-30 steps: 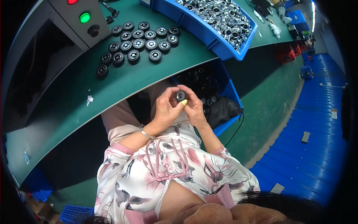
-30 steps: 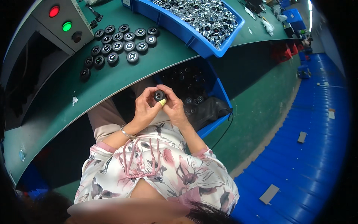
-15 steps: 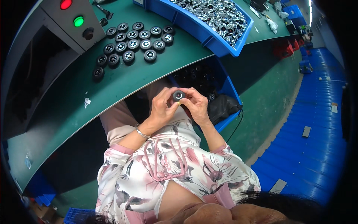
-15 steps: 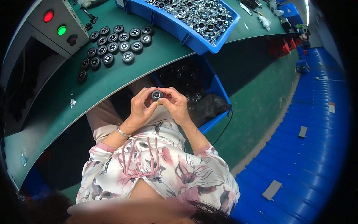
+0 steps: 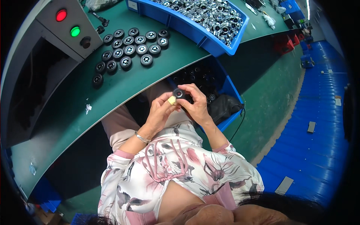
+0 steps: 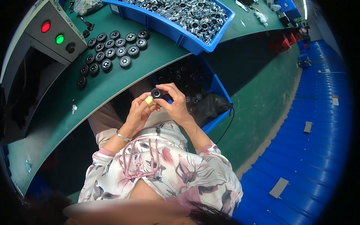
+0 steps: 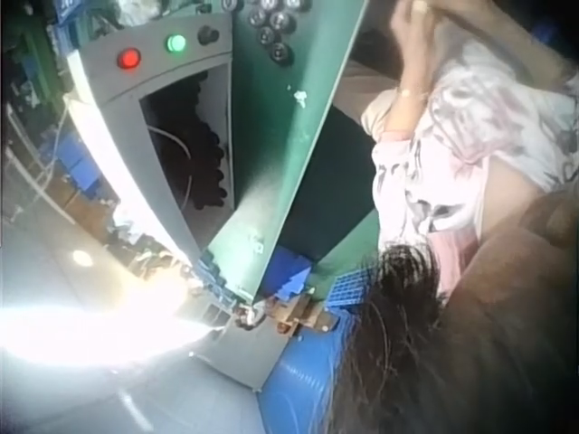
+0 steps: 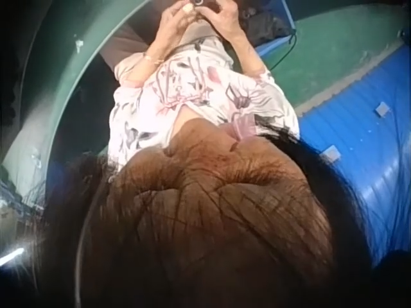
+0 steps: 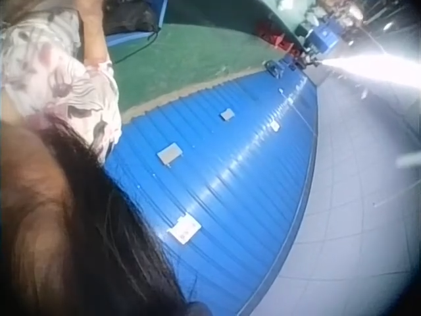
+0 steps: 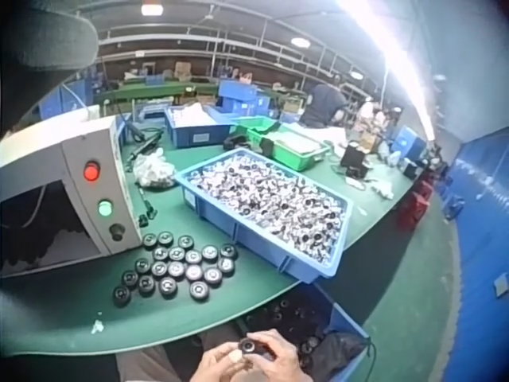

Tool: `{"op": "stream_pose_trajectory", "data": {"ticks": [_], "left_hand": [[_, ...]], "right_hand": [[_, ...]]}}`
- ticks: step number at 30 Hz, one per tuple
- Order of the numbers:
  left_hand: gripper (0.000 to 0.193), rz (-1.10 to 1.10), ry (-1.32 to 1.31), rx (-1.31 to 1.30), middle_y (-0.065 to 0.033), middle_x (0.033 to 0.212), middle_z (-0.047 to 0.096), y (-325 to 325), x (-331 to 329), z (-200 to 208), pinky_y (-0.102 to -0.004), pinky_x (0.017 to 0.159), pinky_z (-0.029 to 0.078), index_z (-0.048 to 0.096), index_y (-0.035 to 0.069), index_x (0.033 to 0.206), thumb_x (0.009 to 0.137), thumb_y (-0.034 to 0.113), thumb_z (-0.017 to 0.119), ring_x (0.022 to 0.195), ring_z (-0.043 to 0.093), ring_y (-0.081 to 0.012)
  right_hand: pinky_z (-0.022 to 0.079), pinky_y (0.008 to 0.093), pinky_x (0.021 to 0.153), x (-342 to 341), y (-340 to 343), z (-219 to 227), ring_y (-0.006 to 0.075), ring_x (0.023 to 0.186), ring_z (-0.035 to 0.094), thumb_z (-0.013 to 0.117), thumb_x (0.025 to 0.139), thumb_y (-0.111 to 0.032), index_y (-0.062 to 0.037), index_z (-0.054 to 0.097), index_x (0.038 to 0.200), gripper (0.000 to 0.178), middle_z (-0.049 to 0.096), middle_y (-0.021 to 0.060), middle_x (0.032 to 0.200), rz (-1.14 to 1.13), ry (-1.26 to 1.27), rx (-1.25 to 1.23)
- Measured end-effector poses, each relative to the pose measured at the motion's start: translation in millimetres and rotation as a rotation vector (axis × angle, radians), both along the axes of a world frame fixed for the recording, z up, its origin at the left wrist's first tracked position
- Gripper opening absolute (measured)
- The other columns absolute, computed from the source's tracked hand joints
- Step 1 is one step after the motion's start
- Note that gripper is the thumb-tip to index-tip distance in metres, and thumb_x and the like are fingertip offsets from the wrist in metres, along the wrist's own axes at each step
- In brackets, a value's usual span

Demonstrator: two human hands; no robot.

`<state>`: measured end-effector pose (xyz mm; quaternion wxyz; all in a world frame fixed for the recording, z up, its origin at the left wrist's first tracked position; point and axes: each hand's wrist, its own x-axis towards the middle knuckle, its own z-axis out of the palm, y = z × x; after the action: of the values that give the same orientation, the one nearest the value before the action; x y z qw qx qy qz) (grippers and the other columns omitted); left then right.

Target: Manually assembling small black plastic components by inserting metal pins at a factory workbench.

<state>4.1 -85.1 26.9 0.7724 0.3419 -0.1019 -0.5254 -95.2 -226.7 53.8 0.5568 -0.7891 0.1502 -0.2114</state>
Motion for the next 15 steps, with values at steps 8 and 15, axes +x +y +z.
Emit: {"op": "stream_pose_trajectory", "data": {"ticks": [8, 15], "left_hand": [[0.02, 0.211, -0.581, 0.153, -0.0081, 0.097, 0.069, -1.3, -3.3, -10.5, -0.0251, 0.075, 0.055, 0.064, -0.007, 0.11, 0.092, 0.001, 0.063, 0.083, 0.066, -0.0118], [0.022, 0.107, -0.246, 0.109, -0.0074, 0.096, 0.069, 2.0, -1.3, -21.9, -0.0259, 0.078, 0.054, 0.065, -0.006, 0.111, 0.092, 0.005, 0.067, 0.083, 0.065, -0.0114]], "right_hand": [[0.048, 0.0239, 0.085, -0.4, 3.3, -9.3, 0.0095, 0.093, 0.059, 0.063, 0.095, -0.007, 0.0015, 0.061, 0.117, 0.023, 0.062, 0.0027, 0.1, -0.014, 0.006, 0.444], [0.045, 0.0228, 0.068, 2.1, 12.3, -19.6, 0.006, 0.076, 0.055, 0.06, 0.1, -0.016, 0.0004, 0.064, 0.091, 0.019, 0.063, 0.0005, 0.083, -0.121, 0.023, 0.293]]}}
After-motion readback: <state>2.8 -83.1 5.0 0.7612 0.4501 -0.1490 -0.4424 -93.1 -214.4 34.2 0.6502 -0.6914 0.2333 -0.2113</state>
